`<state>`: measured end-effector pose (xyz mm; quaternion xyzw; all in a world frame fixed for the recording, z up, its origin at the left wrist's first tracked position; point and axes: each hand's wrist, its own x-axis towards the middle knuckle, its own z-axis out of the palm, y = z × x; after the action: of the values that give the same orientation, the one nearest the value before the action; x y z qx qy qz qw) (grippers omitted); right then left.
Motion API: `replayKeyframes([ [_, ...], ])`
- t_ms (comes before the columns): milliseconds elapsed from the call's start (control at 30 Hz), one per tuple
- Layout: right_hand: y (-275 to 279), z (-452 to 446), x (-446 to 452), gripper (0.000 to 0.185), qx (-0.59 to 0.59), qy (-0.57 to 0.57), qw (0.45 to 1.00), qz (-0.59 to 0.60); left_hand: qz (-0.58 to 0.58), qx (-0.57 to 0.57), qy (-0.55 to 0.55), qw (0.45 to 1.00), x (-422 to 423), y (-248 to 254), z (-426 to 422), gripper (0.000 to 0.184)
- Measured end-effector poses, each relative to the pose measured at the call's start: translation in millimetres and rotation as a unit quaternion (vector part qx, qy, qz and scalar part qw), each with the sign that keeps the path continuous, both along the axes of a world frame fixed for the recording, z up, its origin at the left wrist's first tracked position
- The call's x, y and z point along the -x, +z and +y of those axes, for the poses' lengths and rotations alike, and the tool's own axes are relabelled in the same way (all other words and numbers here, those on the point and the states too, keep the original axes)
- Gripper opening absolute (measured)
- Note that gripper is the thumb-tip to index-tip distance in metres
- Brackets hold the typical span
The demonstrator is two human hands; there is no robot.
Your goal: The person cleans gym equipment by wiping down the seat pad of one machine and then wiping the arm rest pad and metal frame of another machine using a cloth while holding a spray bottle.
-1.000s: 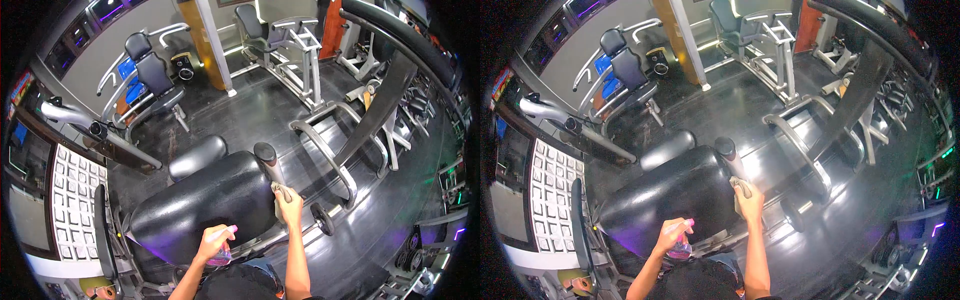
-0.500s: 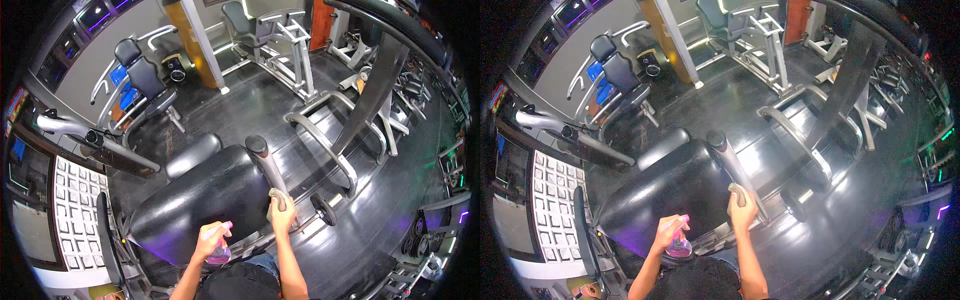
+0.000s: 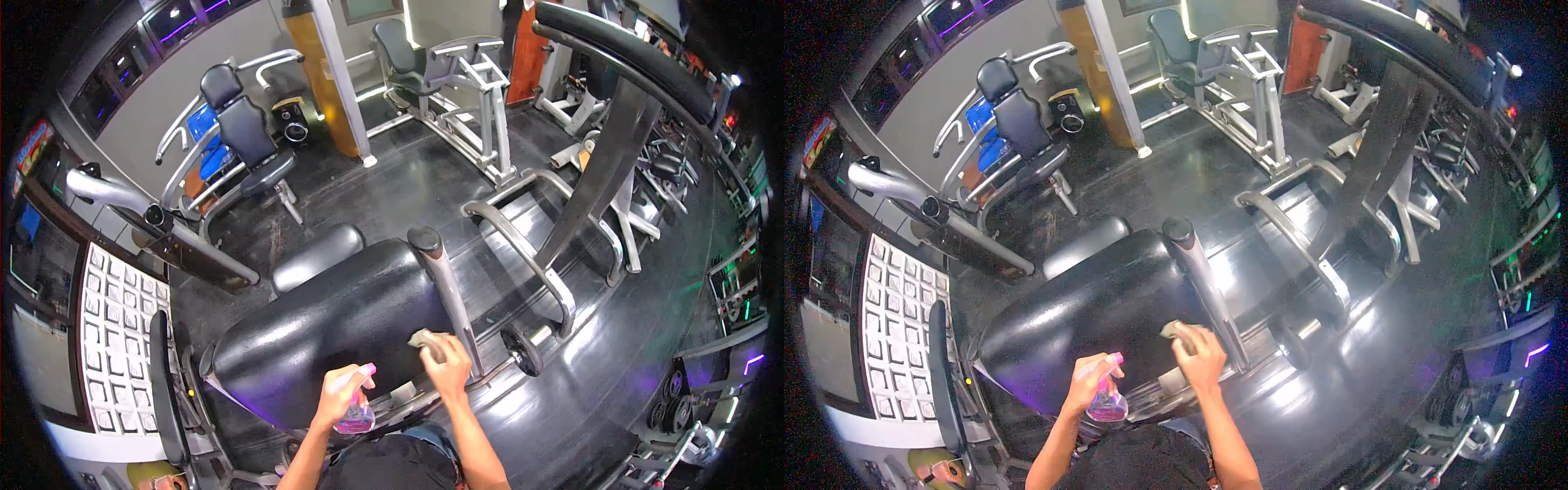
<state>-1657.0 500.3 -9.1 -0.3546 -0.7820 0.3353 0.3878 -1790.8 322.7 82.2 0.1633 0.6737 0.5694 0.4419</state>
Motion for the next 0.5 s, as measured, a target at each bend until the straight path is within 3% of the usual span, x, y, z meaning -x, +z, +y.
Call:
replayKeyframes([
  [133,2.0,24.9,2.3,0.027,0.066,-0.087,0.993,0.044,0.017,0.004,0.017,1.000,0.8,0.6,-11.8,0.033],
  [300,2.3,5.6,14.9,0.030,0.046,-0.097,0.993,0.043,0.031,-0.007,0.032,0.999,2.6,-7.6,-27.1,0.034],
  [500,13.6,-56.0,37.0,0.028,0.024,0.065,0.996,0.051,0.023,-0.030,0.053,0.998,1.8,-0.8,-38.3,0.035],
])
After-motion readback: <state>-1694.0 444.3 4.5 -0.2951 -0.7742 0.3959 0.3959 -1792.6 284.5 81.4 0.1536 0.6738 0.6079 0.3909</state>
